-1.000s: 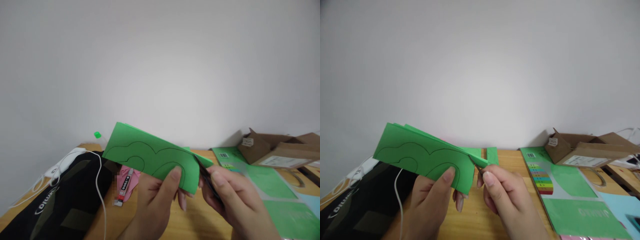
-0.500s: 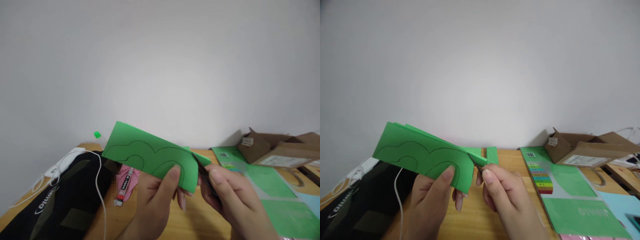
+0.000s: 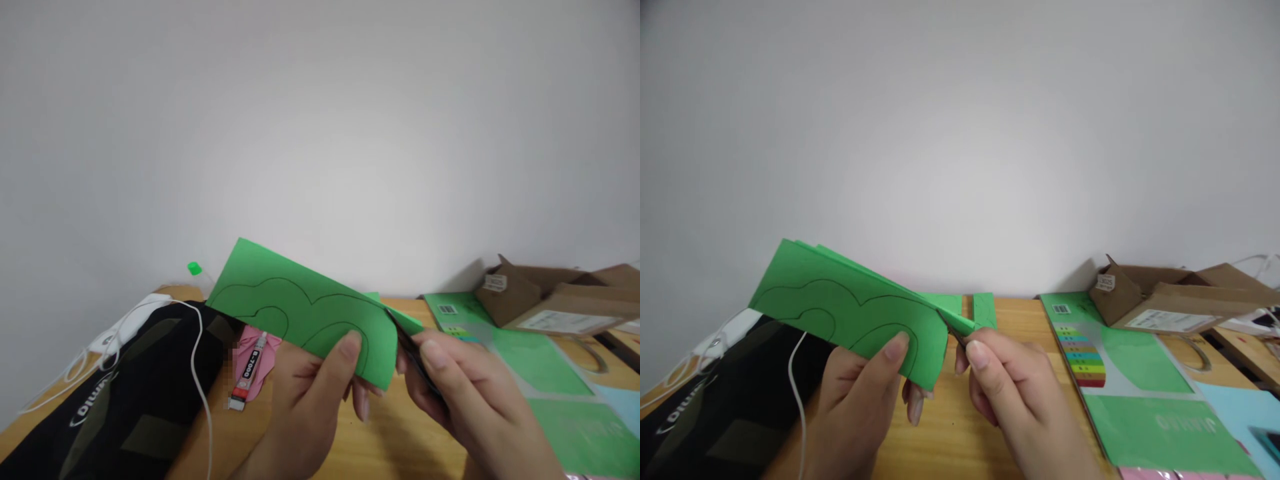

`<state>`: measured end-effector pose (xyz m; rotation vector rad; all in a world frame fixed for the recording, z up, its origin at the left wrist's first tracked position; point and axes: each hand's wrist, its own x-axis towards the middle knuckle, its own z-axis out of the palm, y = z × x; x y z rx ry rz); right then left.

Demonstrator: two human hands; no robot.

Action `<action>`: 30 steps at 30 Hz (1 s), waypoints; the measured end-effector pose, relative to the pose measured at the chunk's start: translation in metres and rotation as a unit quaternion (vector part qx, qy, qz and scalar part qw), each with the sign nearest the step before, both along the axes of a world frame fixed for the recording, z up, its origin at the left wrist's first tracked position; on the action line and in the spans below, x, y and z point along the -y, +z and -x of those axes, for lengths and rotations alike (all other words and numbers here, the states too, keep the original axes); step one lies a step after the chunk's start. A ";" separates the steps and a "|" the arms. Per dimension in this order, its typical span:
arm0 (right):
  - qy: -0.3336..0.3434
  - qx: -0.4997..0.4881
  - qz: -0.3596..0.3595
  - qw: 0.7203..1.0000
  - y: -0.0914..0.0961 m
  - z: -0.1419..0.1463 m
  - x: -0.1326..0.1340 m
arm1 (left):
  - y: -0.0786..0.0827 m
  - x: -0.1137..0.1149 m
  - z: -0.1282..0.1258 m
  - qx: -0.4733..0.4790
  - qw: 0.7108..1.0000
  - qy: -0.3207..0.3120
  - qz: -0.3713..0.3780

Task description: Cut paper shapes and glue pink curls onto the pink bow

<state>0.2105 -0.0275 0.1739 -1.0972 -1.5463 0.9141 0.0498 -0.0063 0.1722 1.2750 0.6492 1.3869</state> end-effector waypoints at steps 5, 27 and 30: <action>0.004 0.003 -0.008 1.000 -0.001 0.000 0.000 | 0.002 -0.003 0.000 -0.021 1.000 -0.009 -0.022; 0.041 0.002 0.035 0.999 -0.005 -0.009 0.006 | 0.003 -0.005 0.001 0.054 0.989 0.140 0.004; 0.045 0.011 0.038 0.998 -0.003 -0.010 0.004 | 0.003 -0.006 0.000 0.048 0.987 0.152 0.001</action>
